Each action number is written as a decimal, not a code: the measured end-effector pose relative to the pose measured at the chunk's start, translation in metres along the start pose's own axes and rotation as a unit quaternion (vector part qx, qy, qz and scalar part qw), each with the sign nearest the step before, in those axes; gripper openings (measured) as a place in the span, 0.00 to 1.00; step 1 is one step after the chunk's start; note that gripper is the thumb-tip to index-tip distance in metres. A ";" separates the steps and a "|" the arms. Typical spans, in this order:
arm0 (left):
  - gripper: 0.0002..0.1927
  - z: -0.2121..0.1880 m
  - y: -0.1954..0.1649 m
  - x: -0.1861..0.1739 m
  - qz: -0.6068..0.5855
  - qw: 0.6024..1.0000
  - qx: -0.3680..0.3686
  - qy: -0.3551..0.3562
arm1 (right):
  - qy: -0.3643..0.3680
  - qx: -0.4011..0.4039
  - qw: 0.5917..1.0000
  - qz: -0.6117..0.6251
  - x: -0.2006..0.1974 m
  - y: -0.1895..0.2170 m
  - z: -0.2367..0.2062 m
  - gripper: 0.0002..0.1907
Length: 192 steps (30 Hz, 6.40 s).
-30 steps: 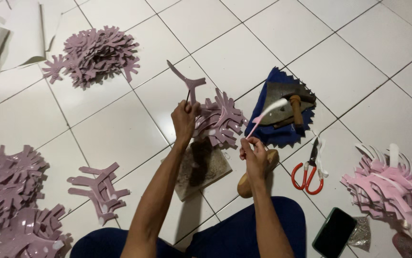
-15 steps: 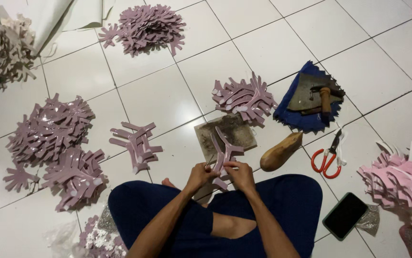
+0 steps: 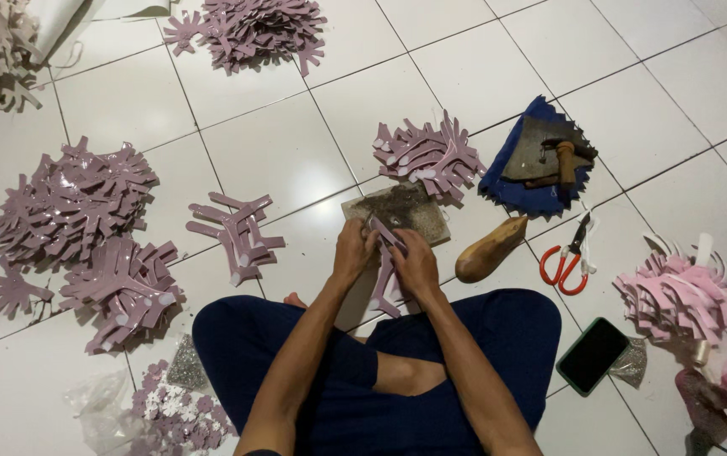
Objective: The person sits on the floor sanding the edges of pink and purple flower-shaped shoe components one at a time, rubbing each piece against a sanding block and using a wooden shoe last to press and shape them. Finished pieces are set into piles, and the person trims a component with scissors near the end.
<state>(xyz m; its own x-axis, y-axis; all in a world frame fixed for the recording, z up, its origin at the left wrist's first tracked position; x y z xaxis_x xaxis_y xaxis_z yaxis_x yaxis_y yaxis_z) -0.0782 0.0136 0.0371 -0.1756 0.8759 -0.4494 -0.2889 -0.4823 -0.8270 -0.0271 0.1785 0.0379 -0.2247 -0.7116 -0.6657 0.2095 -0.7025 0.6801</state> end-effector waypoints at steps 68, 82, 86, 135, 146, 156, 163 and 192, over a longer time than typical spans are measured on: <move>0.06 -0.016 0.050 0.010 -0.169 0.967 -0.175 0.075 | -0.065 -0.001 0.992 -0.110 -0.016 -0.015 -0.013 0.14; 0.06 -0.017 0.050 0.012 -0.167 0.965 -0.183 0.082 | -0.131 0.435 0.880 -0.137 -0.107 -0.164 -0.027 0.58; 0.05 -0.019 0.043 0.012 -0.130 0.974 -0.167 0.086 | -0.194 0.380 0.900 0.092 -0.102 -0.132 -0.035 0.39; 0.06 -0.002 0.042 0.035 -0.133 0.978 -0.139 0.079 | 0.058 0.268 0.775 0.570 0.062 -0.068 -0.029 0.34; 0.04 -0.002 0.037 0.035 -0.114 0.982 -0.116 0.097 | 0.056 0.267 0.773 0.573 0.065 -0.072 -0.032 0.32; 0.06 -0.008 0.035 0.044 -0.026 0.990 -0.047 0.131 | -0.038 0.156 0.946 0.281 -0.042 -0.012 -0.006 0.20; 0.15 -0.011 0.028 0.041 -0.032 0.993 0.029 0.112 | -0.033 -0.042 0.996 0.077 -0.086 0.048 0.002 0.19; 0.23 -0.052 0.035 -0.050 -0.045 0.961 -0.241 0.131 | -0.077 0.380 0.908 -0.156 -0.087 -0.149 -0.046 0.48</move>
<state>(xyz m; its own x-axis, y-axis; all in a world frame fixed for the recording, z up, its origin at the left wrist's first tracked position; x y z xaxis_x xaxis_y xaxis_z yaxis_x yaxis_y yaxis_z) -0.0307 -0.0468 0.0133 0.0898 0.9184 -0.3853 0.1888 -0.3955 -0.8988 0.0053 0.3440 -0.0196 -0.3023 -0.4283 -0.8516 -0.5921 -0.6158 0.5198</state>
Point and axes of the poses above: each hand's wrist, its own z-axis towards the middle knuckle, its own x-axis out of the palm, y = z × x, the point moved 8 cm from there along z, towards the middle knuckle, and after that the axes turned 5 degrees about -x, right-handed, at the moved point
